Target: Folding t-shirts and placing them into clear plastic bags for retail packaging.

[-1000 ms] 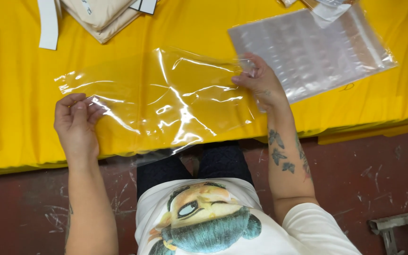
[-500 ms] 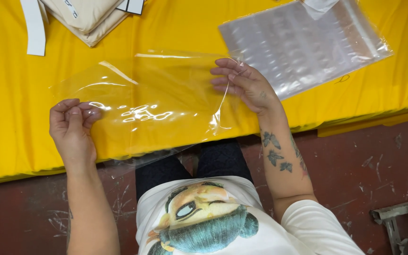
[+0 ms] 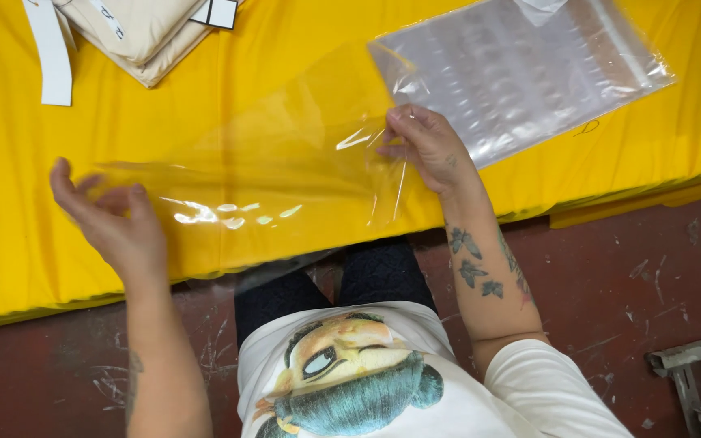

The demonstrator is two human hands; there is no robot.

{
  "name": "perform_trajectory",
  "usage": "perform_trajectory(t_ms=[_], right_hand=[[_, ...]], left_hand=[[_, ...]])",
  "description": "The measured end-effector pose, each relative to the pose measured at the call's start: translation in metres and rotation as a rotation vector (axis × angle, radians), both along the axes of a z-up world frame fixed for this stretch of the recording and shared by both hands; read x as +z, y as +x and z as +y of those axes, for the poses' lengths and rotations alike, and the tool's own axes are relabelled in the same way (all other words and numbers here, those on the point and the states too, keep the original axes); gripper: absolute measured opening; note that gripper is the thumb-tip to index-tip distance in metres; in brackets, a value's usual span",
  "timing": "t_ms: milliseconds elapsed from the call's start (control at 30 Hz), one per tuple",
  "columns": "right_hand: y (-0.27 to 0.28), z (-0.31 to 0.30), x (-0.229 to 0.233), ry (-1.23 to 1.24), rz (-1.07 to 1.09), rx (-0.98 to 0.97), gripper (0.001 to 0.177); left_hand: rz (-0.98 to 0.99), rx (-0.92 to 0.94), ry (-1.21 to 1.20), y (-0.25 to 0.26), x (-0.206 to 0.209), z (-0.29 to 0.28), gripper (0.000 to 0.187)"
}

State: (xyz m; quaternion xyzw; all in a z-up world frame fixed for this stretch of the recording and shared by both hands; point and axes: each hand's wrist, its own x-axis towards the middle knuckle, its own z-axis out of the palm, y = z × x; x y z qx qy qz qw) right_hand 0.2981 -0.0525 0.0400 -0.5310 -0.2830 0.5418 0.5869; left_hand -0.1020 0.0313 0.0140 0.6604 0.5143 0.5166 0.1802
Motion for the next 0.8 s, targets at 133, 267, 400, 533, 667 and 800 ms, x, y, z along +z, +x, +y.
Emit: perform_trajectory(t_ms=[133,267,400,533,667,800], right_hand=[[-0.027,-0.006,0.006,-0.084,-0.106,-0.056,0.014],[-0.046,-0.009,0.013,0.092,-0.155,0.075,0.014],[-0.046,-0.02,0.037,0.149,-0.18,0.209,0.029],[-0.046,-0.027,0.034,0.152,-0.151,0.293,0.041],[-0.047,-0.025,0.046,0.094,-0.115,0.33,0.057],[-0.028,-0.015,0.046,0.169,-0.322,0.315,0.06]], left_hand=[[0.284,0.124,0.624,0.073,0.053,-0.049,0.027],[0.135,-0.782,0.458,0.15,0.063,-0.07,0.019],[0.609,-0.559,0.639,0.162,0.044,-0.045,0.031],[0.644,-0.552,0.633,0.155,0.034,-0.047,0.016],[0.598,-0.6,0.617,0.146,0.044,-0.051,0.007],[0.643,-0.694,0.654,0.144,0.035,-0.05,0.002]])
